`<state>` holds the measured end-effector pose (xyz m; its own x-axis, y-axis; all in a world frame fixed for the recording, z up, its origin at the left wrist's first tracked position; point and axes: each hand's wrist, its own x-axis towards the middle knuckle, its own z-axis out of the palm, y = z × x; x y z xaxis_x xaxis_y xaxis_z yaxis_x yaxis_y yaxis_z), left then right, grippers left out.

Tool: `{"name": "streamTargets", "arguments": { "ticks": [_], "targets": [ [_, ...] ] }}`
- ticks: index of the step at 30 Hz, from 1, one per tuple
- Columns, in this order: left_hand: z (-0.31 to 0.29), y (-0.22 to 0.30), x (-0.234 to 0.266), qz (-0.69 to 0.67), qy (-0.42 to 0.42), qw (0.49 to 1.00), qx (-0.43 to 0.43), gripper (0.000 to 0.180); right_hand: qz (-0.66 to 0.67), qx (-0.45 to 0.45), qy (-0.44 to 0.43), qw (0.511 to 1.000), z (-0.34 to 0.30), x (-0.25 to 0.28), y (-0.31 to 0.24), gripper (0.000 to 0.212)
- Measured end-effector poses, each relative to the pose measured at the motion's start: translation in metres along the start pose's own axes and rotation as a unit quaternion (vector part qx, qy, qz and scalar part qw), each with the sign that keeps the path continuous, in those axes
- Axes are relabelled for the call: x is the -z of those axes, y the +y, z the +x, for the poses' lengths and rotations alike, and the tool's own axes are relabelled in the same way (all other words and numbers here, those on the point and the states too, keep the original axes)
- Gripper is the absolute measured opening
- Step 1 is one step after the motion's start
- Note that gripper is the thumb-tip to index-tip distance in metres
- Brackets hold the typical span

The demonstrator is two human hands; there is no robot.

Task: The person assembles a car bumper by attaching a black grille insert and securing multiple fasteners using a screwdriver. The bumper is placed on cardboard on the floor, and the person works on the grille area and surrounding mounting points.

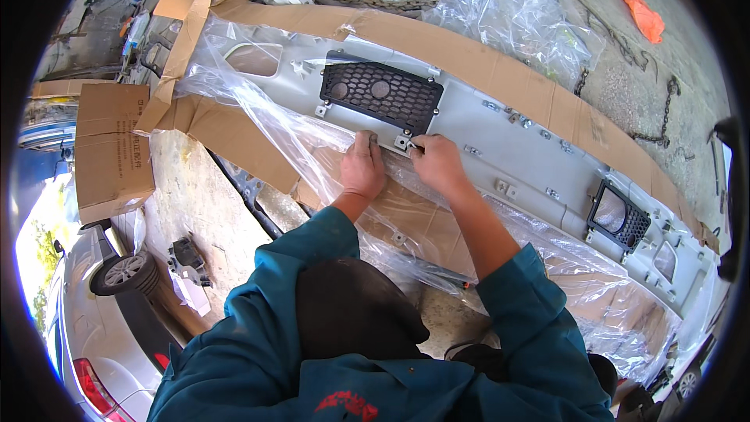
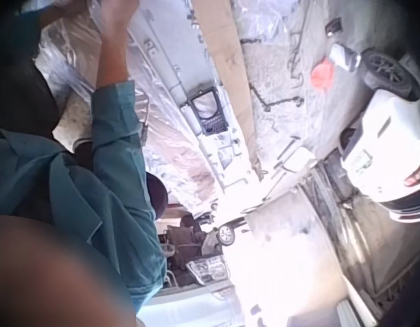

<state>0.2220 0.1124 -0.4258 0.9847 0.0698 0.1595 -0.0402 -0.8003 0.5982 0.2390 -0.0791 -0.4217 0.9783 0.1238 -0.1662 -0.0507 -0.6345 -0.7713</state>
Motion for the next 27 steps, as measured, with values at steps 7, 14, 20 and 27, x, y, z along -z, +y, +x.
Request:
{"name": "streamTargets", "arguments": {
  "ticks": [7, 14, 20, 27],
  "targets": [
    [0.002, 0.000, -0.001, 0.010, -0.006, 1.000, -0.014, 0.011, 0.000, 0.035, 0.034, 0.999, -0.008, -0.004, -0.001, 0.024],
    [-0.001, -0.002, 0.004, 0.029, -0.037, 0.999, -0.005, 0.016, -0.002, 0.074, 0.010, 0.997, -0.003, -0.001, 0.004, 0.023],
    [-0.001, 0.003, 0.004, 0.020, -0.031, 0.999, -0.011, 0.013, -0.062, 0.078, -0.032, 0.995, 0.001, 0.004, 0.000, 0.024],
    [-0.003, 0.005, 0.002, 0.033, -0.040, 0.998, 0.018, 0.012, 0.084, -0.010, 0.075, 0.994, -0.011, -0.005, -0.007, 0.020]
  ]
}}
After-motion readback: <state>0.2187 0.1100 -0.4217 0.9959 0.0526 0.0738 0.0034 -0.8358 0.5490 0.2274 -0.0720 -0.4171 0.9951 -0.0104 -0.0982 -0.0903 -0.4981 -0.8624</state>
